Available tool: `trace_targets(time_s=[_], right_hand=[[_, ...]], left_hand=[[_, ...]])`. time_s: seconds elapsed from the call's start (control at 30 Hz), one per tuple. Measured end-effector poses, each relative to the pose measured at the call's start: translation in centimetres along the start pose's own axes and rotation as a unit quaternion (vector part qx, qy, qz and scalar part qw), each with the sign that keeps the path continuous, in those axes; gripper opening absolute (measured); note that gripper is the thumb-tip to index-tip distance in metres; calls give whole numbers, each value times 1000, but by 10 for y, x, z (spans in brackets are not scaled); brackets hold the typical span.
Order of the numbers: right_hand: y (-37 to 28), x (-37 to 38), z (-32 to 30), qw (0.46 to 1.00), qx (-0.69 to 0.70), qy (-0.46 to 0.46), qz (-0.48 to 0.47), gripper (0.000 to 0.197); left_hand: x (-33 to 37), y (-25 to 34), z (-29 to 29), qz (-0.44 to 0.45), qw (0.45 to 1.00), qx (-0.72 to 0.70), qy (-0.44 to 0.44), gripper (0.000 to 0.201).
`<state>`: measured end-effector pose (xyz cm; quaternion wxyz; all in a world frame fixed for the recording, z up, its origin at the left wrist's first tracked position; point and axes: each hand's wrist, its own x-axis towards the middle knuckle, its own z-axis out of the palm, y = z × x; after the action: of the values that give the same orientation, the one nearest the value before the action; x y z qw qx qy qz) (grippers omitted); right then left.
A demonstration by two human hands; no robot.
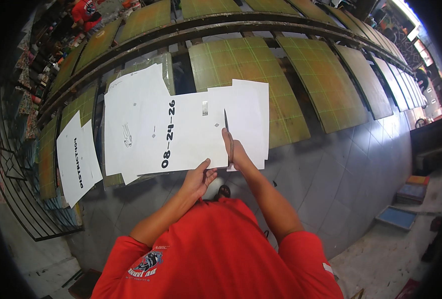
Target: The person uses shears to cut around printed designs on several sheets of paper, then stacks the papers on a printing table.
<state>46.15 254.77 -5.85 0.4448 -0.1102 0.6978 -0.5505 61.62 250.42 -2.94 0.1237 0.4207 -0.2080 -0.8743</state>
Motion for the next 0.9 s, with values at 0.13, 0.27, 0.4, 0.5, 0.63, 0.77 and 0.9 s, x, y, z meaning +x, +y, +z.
trace_targets(time_s=[0.13,0.27,0.4,0.5,0.63,0.77,0.9], right_hand=[[2,6,-4,1000,-13,-25,6,77],[-20,1,1,999,38,2,-10,76],[-28,8,-6,999,16,-34,27,77],[-28,12,-8,998,-18,-34,49,79],[-34,17,-1,1000,7,7,17,78],[-32,38,-3,997,68,33,-13,78],[-32,44,-4,1000,-12,19,-4,83]], left_hand=[[2,2,0,-11,1000,-5,10,24],[-8,3,-1,-9,1000,-1,3,22],[-7,6,0,-6,1000,0,-7,21],[-4,7,-1,-14,1000,-5,0,20],[-8,10,-2,-16,1000,-3,-9,20],[-14,12,3,-16,999,6,-31,22],[-13,13,3,-4,1000,8,-25,22]])
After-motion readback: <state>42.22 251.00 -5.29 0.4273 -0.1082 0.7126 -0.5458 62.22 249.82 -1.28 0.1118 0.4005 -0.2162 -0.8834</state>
